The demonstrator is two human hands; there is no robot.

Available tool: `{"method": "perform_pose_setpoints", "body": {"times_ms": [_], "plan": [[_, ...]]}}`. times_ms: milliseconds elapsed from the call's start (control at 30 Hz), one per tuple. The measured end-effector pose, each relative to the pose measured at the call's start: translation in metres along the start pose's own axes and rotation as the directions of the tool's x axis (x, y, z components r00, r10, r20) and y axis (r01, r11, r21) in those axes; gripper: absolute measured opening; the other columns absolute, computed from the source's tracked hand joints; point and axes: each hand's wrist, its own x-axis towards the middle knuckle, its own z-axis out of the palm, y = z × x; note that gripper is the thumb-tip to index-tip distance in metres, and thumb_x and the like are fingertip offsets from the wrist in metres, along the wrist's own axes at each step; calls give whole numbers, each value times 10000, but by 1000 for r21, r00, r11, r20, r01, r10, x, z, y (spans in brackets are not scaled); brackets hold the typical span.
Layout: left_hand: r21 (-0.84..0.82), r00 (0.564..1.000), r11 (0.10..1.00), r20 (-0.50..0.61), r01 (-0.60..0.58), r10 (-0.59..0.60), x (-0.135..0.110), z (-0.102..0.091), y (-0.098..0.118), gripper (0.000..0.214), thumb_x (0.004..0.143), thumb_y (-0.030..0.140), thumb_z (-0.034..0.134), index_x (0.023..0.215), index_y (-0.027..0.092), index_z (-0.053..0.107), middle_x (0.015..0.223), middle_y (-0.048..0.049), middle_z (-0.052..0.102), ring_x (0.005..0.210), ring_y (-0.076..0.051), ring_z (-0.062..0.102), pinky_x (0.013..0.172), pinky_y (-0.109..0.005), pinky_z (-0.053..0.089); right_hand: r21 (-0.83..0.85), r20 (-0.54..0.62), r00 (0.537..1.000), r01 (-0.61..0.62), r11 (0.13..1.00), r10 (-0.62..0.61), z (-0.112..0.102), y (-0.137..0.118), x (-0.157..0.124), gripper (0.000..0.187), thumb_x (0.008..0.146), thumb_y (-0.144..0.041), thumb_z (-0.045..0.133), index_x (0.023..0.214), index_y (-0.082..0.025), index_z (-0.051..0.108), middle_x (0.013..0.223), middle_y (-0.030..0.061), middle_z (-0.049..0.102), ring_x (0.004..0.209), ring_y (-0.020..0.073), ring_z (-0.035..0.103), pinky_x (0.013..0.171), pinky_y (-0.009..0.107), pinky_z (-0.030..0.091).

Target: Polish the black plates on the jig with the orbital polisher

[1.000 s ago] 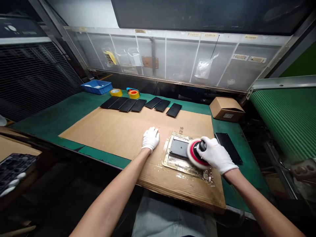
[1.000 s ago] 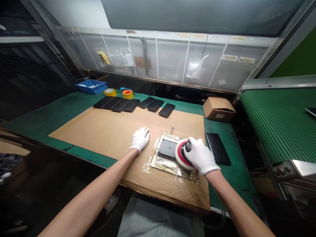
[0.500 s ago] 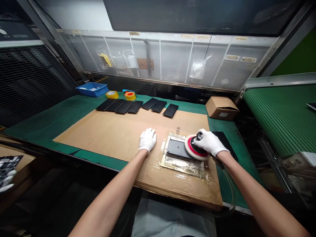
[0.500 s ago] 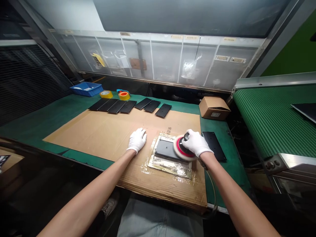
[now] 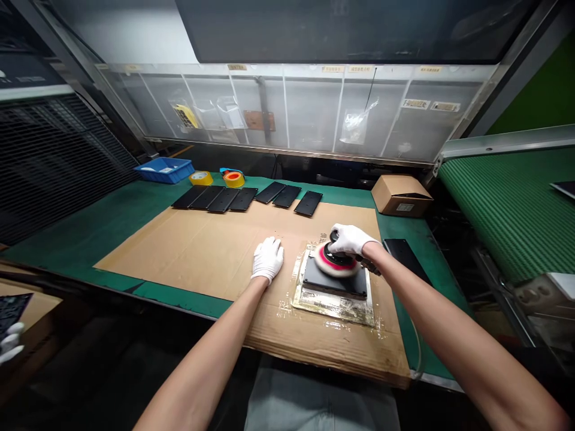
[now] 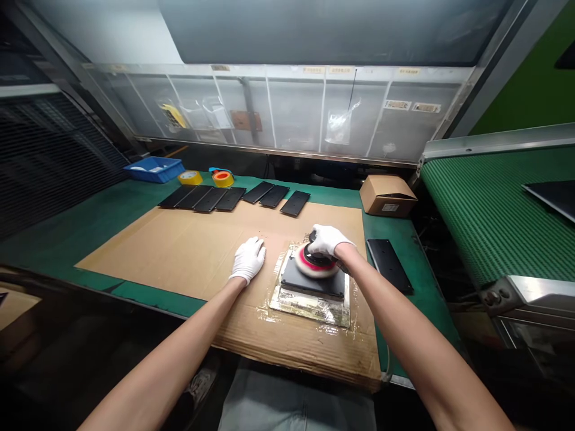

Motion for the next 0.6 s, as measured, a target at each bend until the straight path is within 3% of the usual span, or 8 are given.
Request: {"method": "perform_pose_setpoints", "body": {"times_ms": [267,600], "plan": [[-1,1000,1000,9,25,-25,0,2,-3,388,1055,313,447,1346,172,663,1503,-147,603,1427,-290,516,1229,-425,331,-5,18,999,45,999,-45,7,-29,15,556,681,-392,756,1207,-235,675,1119,100,762,869,234,705,627,267,463],[-4,1000,1000,1,19,-19,0,2,-2,376,1044,318,452,1329,198,666,1493,-139,609,1422,-295,513,1214,-437,344,-14,-70,992,-105,994,103,-4,29,-19,472,713,-395,735,1142,-207,682,1040,104,759,820,215,688,630,264,439]]}}
